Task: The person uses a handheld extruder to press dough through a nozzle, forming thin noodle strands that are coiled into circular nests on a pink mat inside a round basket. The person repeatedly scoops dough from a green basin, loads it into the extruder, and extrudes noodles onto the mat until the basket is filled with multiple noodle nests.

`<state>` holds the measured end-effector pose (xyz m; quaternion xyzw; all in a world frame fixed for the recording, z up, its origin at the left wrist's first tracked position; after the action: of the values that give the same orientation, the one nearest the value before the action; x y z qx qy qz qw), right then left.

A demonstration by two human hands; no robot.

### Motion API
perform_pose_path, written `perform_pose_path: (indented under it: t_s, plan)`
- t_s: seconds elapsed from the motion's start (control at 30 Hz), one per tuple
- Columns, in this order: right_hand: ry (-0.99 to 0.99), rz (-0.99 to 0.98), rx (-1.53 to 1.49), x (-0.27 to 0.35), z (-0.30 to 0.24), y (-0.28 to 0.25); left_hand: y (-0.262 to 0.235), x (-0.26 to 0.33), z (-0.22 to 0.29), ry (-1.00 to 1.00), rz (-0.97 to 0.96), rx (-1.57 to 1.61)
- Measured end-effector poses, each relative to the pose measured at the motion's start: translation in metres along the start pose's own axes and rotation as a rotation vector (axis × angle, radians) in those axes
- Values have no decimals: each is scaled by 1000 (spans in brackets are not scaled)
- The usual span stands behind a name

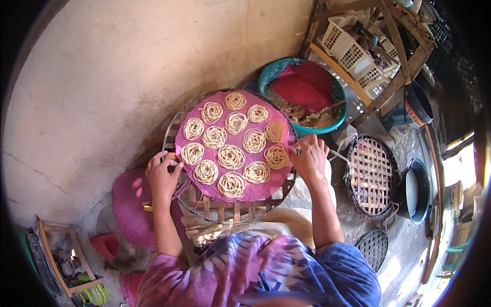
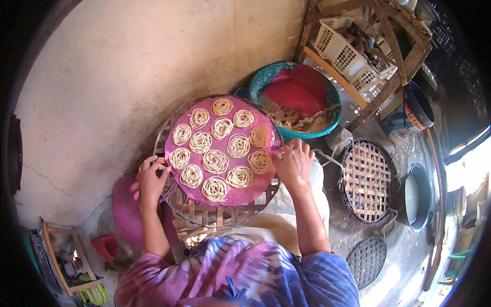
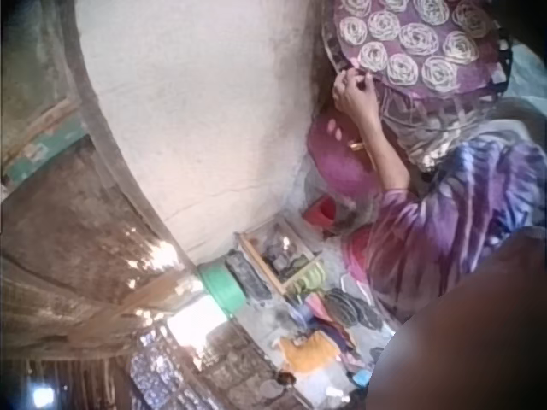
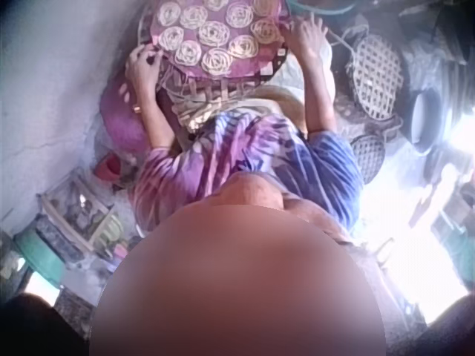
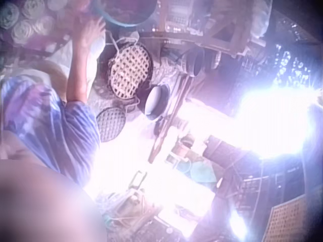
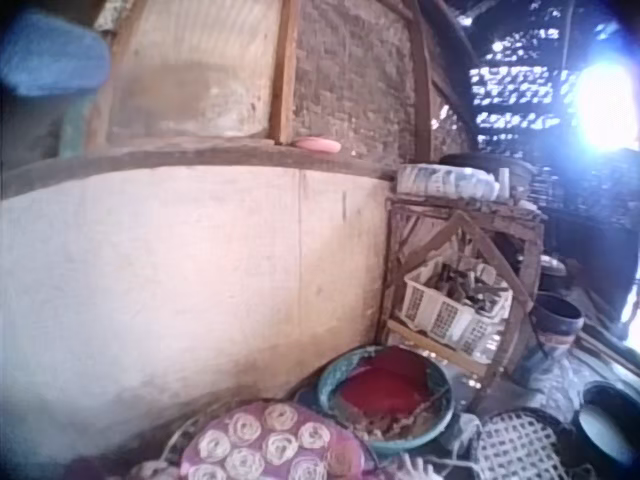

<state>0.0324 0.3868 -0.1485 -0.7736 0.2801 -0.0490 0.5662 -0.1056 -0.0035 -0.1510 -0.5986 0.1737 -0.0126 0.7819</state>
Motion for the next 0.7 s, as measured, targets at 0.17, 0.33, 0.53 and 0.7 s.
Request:
perform_pose_path:
  t_s: [0.17, 0.33, 0.53, 0.7]
  plan:
    - [76, -82, -91, -5, 10, 12, 4, -4, -7, 19, 63, 112]
    - [93, -81, -245, -9, 23, 28, 19, -20, -20, -3, 108, 109]
    - [72, -71, -322, -10, 28, 32, 28, -33, -21, -66, 120, 267]
    - [51, -89, -371, -12, 30, 32, 28, -41, -9, 51, 127, 332]
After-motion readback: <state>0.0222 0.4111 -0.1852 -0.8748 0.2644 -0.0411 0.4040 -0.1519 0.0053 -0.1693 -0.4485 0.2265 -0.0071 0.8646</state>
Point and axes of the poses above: each hand's wrist, its own x-axis away from the middle knuckle, its own y-axis out of the palm, z = x × y, the point moved 5 cm from there along -x, towards the middle knuckle, and after that the axes turned 5 degrees about -x, right-handed, at the moved point
